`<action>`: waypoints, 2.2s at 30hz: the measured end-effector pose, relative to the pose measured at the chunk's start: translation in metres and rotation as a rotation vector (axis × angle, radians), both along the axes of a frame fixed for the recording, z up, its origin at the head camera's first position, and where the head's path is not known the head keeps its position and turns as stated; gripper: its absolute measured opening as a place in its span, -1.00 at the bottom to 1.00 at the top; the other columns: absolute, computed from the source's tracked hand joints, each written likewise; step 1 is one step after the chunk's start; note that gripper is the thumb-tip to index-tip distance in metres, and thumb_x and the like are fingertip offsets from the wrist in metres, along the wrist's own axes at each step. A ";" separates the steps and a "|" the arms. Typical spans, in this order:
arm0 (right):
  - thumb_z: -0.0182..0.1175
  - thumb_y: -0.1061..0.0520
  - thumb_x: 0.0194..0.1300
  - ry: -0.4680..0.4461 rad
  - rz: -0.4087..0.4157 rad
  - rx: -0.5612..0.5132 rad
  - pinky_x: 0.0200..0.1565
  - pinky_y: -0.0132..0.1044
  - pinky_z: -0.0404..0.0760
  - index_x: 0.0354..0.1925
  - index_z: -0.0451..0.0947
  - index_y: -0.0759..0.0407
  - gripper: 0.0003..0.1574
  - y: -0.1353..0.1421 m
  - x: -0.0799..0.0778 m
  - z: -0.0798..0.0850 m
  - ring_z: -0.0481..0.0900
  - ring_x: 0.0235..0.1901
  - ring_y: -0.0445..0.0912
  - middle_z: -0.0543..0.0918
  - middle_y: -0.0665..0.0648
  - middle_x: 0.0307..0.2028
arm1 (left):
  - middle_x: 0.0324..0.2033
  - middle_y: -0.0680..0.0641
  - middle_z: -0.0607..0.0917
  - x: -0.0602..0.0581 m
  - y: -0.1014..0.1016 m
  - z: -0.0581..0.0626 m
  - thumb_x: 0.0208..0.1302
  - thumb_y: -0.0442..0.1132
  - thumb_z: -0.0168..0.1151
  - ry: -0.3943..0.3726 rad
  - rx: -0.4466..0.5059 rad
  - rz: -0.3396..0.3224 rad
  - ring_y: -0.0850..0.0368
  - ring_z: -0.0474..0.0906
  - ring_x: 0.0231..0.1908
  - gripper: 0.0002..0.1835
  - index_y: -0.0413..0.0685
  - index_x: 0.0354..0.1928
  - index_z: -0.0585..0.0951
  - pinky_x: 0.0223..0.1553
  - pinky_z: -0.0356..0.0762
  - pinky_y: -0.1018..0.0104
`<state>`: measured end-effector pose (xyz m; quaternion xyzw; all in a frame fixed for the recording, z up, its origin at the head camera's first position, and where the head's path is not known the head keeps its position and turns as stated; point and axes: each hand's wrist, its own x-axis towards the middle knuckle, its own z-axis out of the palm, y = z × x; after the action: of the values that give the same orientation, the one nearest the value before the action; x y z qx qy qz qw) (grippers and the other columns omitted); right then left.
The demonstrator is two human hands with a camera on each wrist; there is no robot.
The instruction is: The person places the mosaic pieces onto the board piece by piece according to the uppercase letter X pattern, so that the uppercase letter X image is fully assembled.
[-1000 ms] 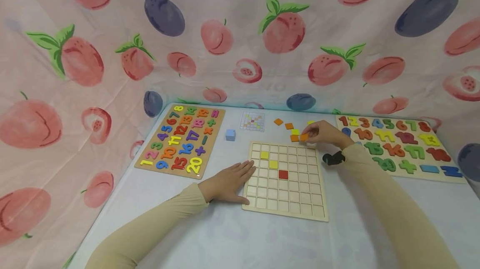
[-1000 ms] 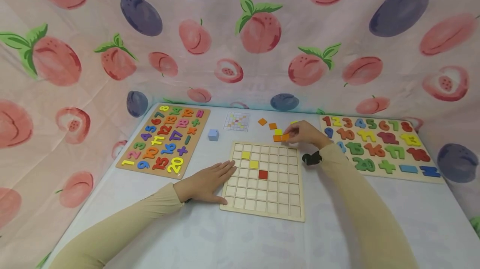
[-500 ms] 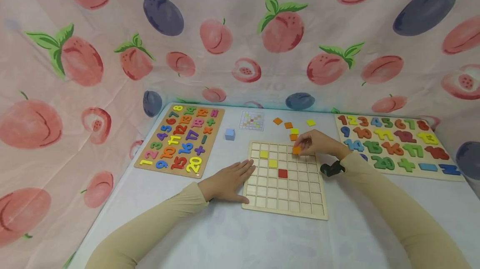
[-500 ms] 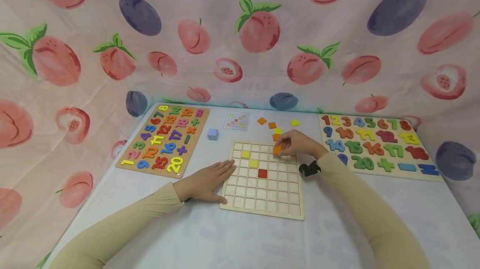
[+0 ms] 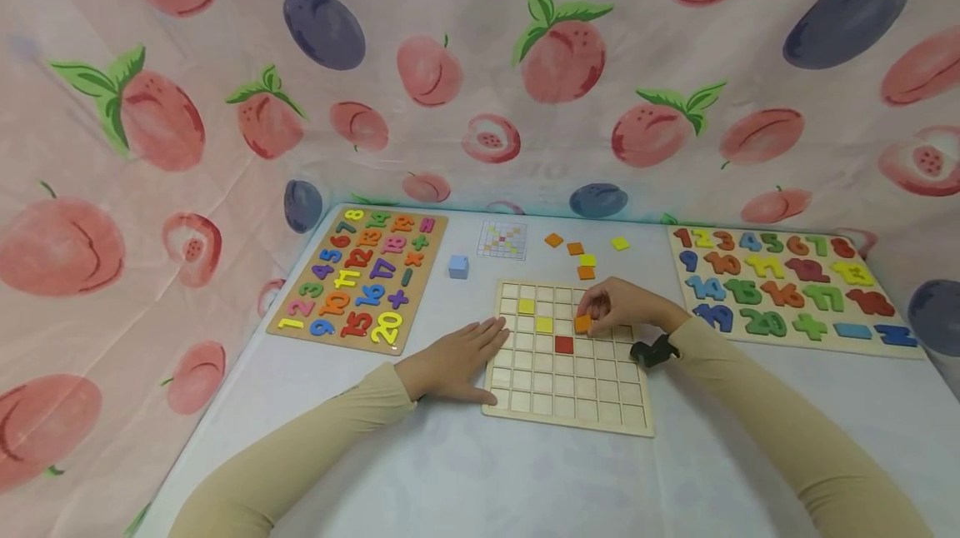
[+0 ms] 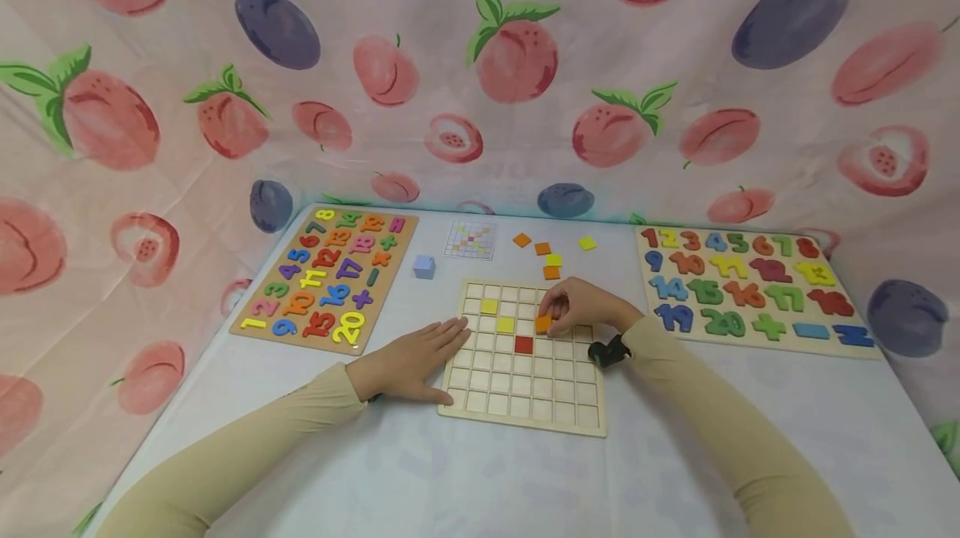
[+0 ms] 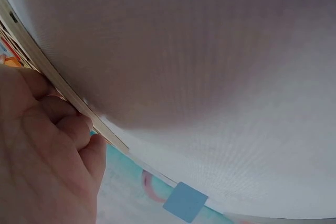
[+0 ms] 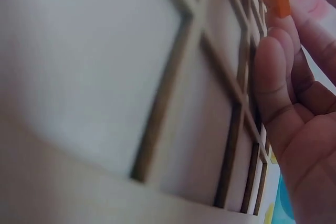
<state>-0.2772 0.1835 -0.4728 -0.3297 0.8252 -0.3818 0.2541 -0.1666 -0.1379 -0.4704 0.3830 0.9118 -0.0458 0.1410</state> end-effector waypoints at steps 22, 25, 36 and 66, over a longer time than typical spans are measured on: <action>0.47 0.22 -0.12 0.034 -0.023 0.093 -0.47 -0.44 0.47 -0.35 0.65 0.19 -0.72 -0.006 0.002 0.003 0.41 -0.52 -0.19 0.57 0.05 -0.52 | 0.48 -0.15 -0.12 0.001 0.001 0.004 0.13 0.45 -0.02 0.000 0.003 -0.013 0.01 -0.21 0.49 0.10 -0.15 0.47 -0.10 0.48 -0.09 0.20; 0.47 0.22 -0.12 0.044 -0.028 0.099 -0.46 -0.44 0.47 -0.35 0.65 0.19 -0.73 -0.007 0.001 0.001 0.42 -0.52 -0.19 0.57 0.05 -0.52 | 0.49 -0.15 -0.12 0.001 0.000 0.004 0.13 0.45 -0.02 0.001 0.007 -0.008 0.01 -0.21 0.49 0.10 -0.15 0.47 -0.10 0.48 -0.09 0.19; 0.51 0.11 -0.14 0.021 -0.026 0.139 -0.42 -0.43 0.50 -0.35 0.64 0.12 -0.68 -0.006 0.001 0.002 0.44 -0.48 -0.15 0.55 -0.02 -0.52 | 0.49 -0.15 -0.12 0.001 0.000 0.003 0.14 0.44 -0.02 -0.003 0.013 -0.010 0.01 -0.21 0.49 0.09 -0.16 0.47 -0.09 0.48 -0.09 0.18; 0.29 0.18 0.17 -0.163 -0.062 -0.077 -0.05 -0.44 0.59 0.01 0.56 0.38 -0.56 0.032 -0.045 0.022 0.66 -0.15 -0.20 0.68 0.30 -0.08 | 0.49 -0.11 -0.15 0.001 0.002 0.001 0.12 0.46 -0.03 -0.007 -0.006 0.004 0.04 -0.25 0.49 0.10 -0.11 0.48 -0.12 0.48 -0.12 0.22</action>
<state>-0.3219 0.2152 -0.4507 -0.2814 0.7964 -0.4466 0.2953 -0.1652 -0.1360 -0.4697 0.3808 0.9120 -0.0468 0.1453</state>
